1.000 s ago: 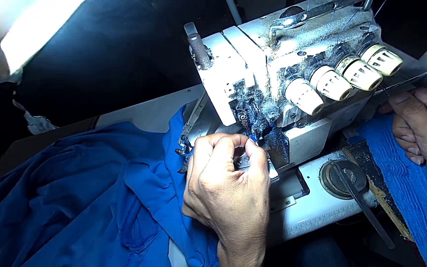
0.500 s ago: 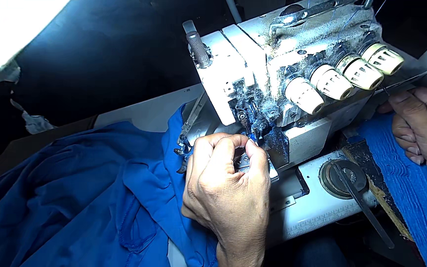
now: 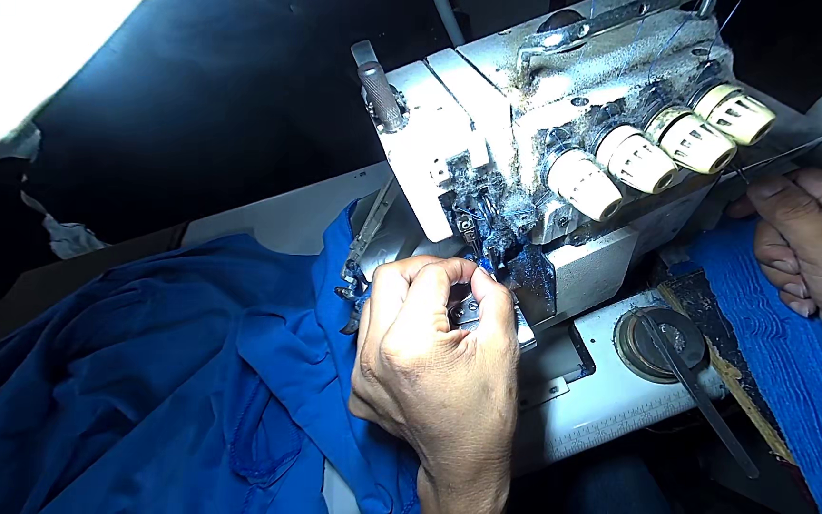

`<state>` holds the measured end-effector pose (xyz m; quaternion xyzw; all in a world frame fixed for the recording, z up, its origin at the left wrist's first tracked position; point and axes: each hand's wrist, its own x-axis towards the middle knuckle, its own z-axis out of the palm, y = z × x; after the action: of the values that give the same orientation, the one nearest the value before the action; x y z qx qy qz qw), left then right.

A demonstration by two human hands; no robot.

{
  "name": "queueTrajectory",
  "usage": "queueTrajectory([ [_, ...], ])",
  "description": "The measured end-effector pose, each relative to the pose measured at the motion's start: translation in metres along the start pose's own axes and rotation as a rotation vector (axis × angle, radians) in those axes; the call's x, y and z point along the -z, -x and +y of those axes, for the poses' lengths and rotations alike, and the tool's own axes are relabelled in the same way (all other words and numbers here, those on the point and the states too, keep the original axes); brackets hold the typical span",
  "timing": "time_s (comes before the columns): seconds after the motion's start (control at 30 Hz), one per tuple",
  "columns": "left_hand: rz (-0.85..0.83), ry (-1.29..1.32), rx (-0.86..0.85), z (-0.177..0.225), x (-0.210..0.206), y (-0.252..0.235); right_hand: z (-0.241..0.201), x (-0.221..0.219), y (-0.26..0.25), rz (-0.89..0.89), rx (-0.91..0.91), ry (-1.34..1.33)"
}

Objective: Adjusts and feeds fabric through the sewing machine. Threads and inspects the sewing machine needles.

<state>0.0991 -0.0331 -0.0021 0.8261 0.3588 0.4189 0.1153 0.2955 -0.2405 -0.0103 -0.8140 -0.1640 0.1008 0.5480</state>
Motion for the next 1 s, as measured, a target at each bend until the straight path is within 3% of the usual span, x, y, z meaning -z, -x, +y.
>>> queueTrajectory([
  [1.0,-0.002,-0.035,0.016,0.0027,0.0001,-0.0009,-0.0010,-0.0007,0.0003,0.001,0.000,0.003],
])
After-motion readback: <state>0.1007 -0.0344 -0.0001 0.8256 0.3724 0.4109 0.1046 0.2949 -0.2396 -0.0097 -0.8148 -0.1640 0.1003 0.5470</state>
